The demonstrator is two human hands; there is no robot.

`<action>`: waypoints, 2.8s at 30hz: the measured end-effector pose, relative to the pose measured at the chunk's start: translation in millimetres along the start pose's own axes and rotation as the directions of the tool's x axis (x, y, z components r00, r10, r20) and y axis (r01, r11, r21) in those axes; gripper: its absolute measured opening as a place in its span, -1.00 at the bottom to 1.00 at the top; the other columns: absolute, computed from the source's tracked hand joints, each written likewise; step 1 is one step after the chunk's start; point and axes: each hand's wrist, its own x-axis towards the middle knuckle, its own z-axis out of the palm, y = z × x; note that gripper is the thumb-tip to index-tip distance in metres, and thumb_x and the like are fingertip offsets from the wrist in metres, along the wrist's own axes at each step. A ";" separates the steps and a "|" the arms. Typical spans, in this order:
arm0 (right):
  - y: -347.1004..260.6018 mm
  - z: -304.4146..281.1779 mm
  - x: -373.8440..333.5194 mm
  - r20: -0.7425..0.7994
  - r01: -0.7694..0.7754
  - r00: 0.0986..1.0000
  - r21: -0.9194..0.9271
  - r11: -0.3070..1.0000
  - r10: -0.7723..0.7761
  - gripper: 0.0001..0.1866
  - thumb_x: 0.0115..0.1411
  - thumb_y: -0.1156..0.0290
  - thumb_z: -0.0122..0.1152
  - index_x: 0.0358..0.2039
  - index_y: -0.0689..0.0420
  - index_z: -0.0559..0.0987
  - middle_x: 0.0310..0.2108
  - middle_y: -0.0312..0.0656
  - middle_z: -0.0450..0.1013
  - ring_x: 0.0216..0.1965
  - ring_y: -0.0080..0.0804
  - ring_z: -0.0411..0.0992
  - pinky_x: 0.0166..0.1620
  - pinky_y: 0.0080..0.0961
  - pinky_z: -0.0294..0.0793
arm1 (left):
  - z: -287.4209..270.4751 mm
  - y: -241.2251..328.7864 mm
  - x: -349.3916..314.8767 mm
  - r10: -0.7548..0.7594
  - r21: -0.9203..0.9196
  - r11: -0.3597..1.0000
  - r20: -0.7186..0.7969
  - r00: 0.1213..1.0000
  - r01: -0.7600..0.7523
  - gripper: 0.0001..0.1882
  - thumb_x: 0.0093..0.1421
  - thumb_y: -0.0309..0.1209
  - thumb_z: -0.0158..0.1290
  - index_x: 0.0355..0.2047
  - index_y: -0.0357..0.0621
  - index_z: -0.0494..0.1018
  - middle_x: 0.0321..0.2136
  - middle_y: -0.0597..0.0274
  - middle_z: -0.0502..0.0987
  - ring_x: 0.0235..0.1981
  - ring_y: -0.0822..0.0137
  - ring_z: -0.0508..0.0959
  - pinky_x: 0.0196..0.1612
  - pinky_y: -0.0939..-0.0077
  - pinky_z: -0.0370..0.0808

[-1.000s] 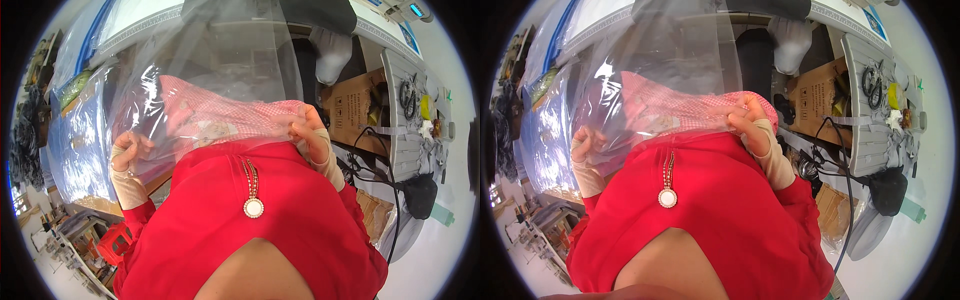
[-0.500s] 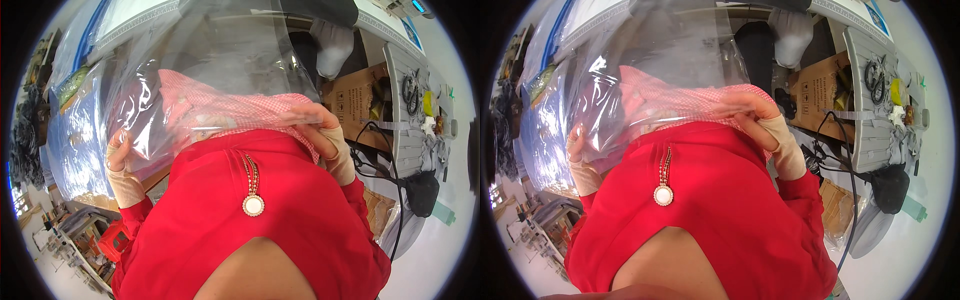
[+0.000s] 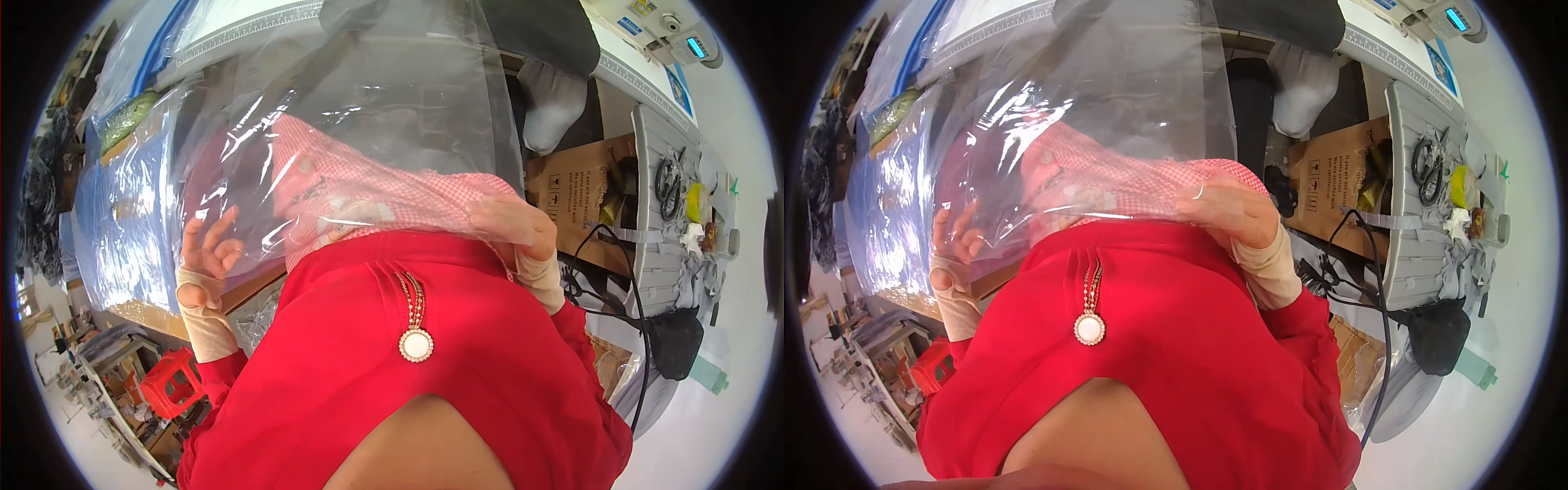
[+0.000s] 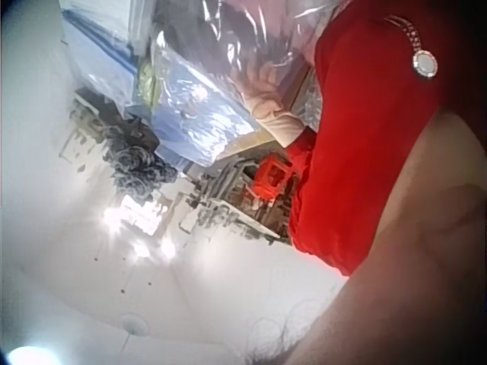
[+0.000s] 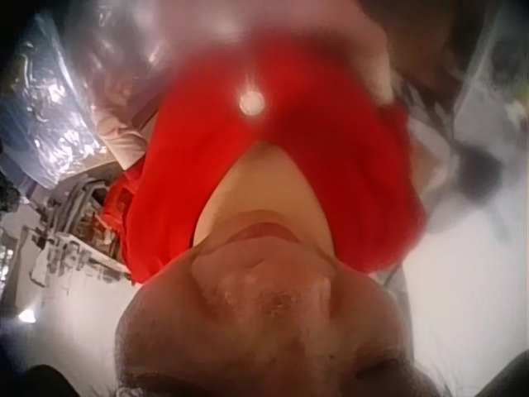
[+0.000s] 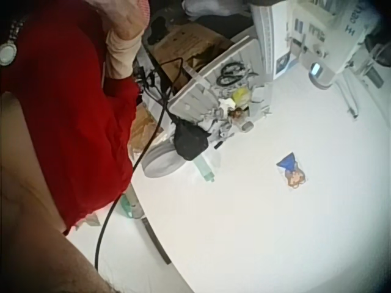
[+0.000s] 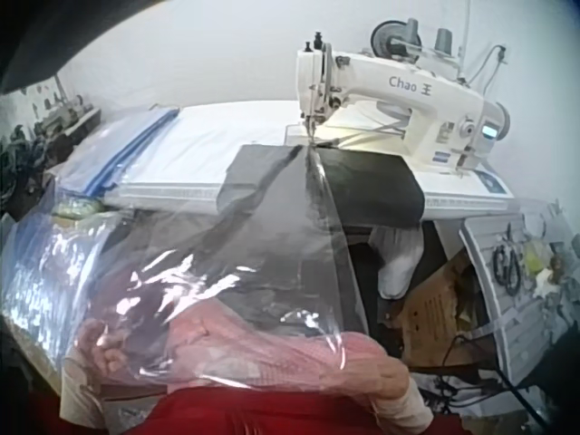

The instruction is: Sewing edges and trimming plastic covers or bags using an industrial sewing machine.

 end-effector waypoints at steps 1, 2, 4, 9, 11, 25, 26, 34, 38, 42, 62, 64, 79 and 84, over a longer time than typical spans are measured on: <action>-2.1 -0.2 1.6 0.005 0.001 1.000 -0.003 1.000 -0.001 -0.71 -0.18 0.72 0.20 -0.35 0.24 0.55 -0.42 -0.14 0.49 -0.37 -0.30 0.47 -0.29 -0.55 0.44 | 3.4 -1.1 1.2 -0.034 -0.021 0.999 -0.032 0.999 0.034 -0.12 -0.18 -0.10 0.25 0.13 -0.04 0.10 0.15 -0.27 0.04 -0.14 0.15 0.47 -0.02 0.41 0.38; -5.6 -0.9 4.2 0.054 -0.005 0.999 -0.042 0.999 0.007 -0.71 -0.19 0.70 0.21 -0.34 0.24 0.54 -0.43 -0.15 0.49 -0.39 -0.29 0.46 -0.30 -0.53 0.44 | 8.1 -1.4 2.9 -0.069 -0.043 0.997 -0.062 0.996 0.067 -0.17 -0.09 0.08 0.16 0.07 -0.13 0.16 0.15 -0.24 0.05 -0.16 0.16 0.47 -0.04 0.42 0.39; -6.0 -2.5 7.0 0.106 -0.003 0.994 -0.076 0.997 0.011 -0.70 -0.19 0.68 0.21 -0.34 0.24 0.53 -0.44 -0.16 0.48 -0.40 -0.29 0.46 -0.30 -0.52 0.43 | 14.9 3.8 8.7 -0.168 0.047 0.981 -0.274 0.947 0.188 -0.49 0.15 0.09 -0.14 -0.31 -0.17 0.32 -0.04 -0.14 0.33 -0.28 0.26 0.51 -0.14 0.48 0.43; -3.4 -2.2 4.3 0.060 0.187 0.982 -0.301 0.935 -0.177 -0.67 -0.25 0.62 0.22 -0.34 0.23 0.52 -0.45 -0.17 0.48 -0.47 -0.27 0.45 -0.36 -0.48 0.41 | 13.8 2.1 5.9 -0.181 0.219 0.931 -0.419 0.890 0.292 -0.63 0.25 -0.20 -0.17 -0.63 -0.13 0.29 -0.25 -0.12 0.48 -0.35 0.31 0.52 -0.20 0.50 0.44; -5.7 -3.4 4.4 0.053 0.196 0.980 -0.321 0.927 -0.190 -0.67 -0.26 0.61 0.23 -0.35 0.23 0.52 -0.46 -0.17 0.47 -0.47 -0.27 0.45 -0.37 -0.48 0.41 | 3.0 -6.9 -0.8 -0.154 0.184 0.954 -0.376 0.914 0.236 -0.66 0.25 -0.25 -0.16 -0.62 -0.15 0.29 -0.28 -0.16 0.47 -0.34 0.28 0.53 -0.19 0.46 0.44; -0.4 -8.1 -14.8 -0.080 0.176 0.973 -0.333 0.926 -0.214 -0.66 -0.31 0.58 0.24 -0.38 0.19 0.55 -0.50 -0.29 0.40 -0.47 -0.35 0.39 -0.35 -0.52 0.36 | -26.4 -22.2 -4.1 -0.168 -0.029 0.986 -0.234 0.958 0.165 -0.74 0.21 -0.31 -0.08 -0.51 -0.24 0.38 -0.40 -0.05 0.49 -0.45 0.27 0.47 -0.35 0.52 0.38; 0.2 -8.1 -15.0 -0.092 0.196 0.964 -0.384 0.902 -0.248 -0.68 -0.29 0.57 0.25 -0.38 0.17 0.55 -0.46 -0.28 0.42 -0.42 -0.35 0.40 -0.33 -0.51 0.36 | -24.6 -20.6 -3.5 -0.172 -0.011 0.985 -0.254 0.952 0.175 -0.74 0.20 -0.30 -0.07 -0.51 -0.24 0.39 -0.39 -0.05 0.49 -0.46 0.27 0.46 -0.35 0.52 0.37; -7.6 -27.3 0.9 0.204 0.377 0.926 -0.479 0.793 -0.317 -0.80 -0.08 0.47 0.15 -0.36 0.14 0.53 -0.31 -0.21 0.48 -0.30 -0.33 0.40 -0.22 -0.44 0.37 | -22.2 -8.2 -1.1 -0.153 0.159 0.968 -0.235 0.960 0.193 -0.74 0.16 -0.28 -0.04 -0.57 -0.21 0.37 -0.38 -0.06 0.49 -0.45 0.26 0.46 -0.30 0.49 0.33; -15.7 -25.7 4.1 0.234 0.365 0.930 -0.491 0.791 -0.284 -0.76 -0.13 0.46 0.11 -0.36 0.16 0.53 -0.33 -0.22 0.49 -0.31 -0.34 0.40 -0.22 -0.43 0.37 | -12.6 -6.6 -0.7 -0.102 0.128 0.982 -0.242 0.965 0.136 -0.74 0.14 -0.29 -0.03 -0.60 -0.18 0.34 -0.37 -0.03 0.48 -0.43 0.27 0.46 -0.27 0.49 0.33; -16.5 -23.1 -0.6 0.192 0.262 0.963 -0.519 0.814 -0.188 -0.67 -0.21 0.49 0.12 -0.31 0.16 0.54 -0.34 -0.25 0.48 -0.32 -0.37 0.39 -0.21 -0.43 0.37 | -13.2 -7.0 -4.2 -0.131 0.151 0.971 -0.311 0.941 0.185 -0.78 0.09 -0.30 0.04 -0.58 -0.16 0.33 -0.36 0.02 0.48 -0.40 0.27 0.45 -0.26 0.50 0.33; -18.2 -25.3 11.5 0.460 0.493 0.846 -0.479 0.726 -0.270 -0.66 -0.14 0.43 0.15 -0.26 0.04 0.56 -0.27 -0.35 0.46 -0.32 -0.49 0.38 -0.16 -0.51 0.33 | -22.1 4.3 2.5 -0.054 0.243 0.959 -0.350 0.935 0.146 -0.79 -0.02 -0.56 0.09 -0.51 -0.11 0.24 -0.43 0.09 0.48 -0.47 0.37 0.48 -0.39 0.61 0.36; -15.7 -22.3 9.5 0.469 0.507 0.837 -0.473 0.721 -0.281 -0.65 -0.16 0.41 0.15 -0.25 0.03 0.56 -0.26 -0.37 0.47 -0.31 -0.51 0.38 -0.16 -0.51 0.32 | -26.5 6.8 4.3 -0.030 0.272 0.953 -0.364 0.931 0.137 -0.79 -0.03 -0.56 0.09 -0.50 -0.11 0.24 -0.45 0.11 0.47 -0.47 0.37 0.47 -0.39 0.62 0.36; -7.9 -17.7 18.5 0.494 0.433 0.836 -0.329 0.839 -0.237 -0.68 -0.12 0.45 0.08 -0.27 0.17 0.51 -0.29 -0.26 0.47 -0.39 -0.46 0.39 -0.19 -0.51 0.36 | 44.6 47.9 36.5 0.462 0.583 0.811 -0.579 0.672 -0.054 -0.36 0.24 -0.36 -0.13 0.25 0.16 -0.17 -0.40 0.06 0.53 -0.75 0.62 0.32 -0.62 0.82 0.30; -0.2 -13.4 28.5 0.507 0.491 0.806 -0.279 0.825 -0.308 -0.66 -0.22 0.42 0.08 -0.34 0.19 0.55 -0.30 -0.30 0.50 -0.39 -0.50 0.37 -0.18 -0.57 0.34 | -17.6 -28.6 27.4 0.035 0.195 0.970 -0.700 0.714 0.144 -0.41 0.22 -0.38 -0.09 0.22 0.02 -0.05 -0.47 0.07 0.54 -0.68 0.59 0.39 -0.60 0.77 0.33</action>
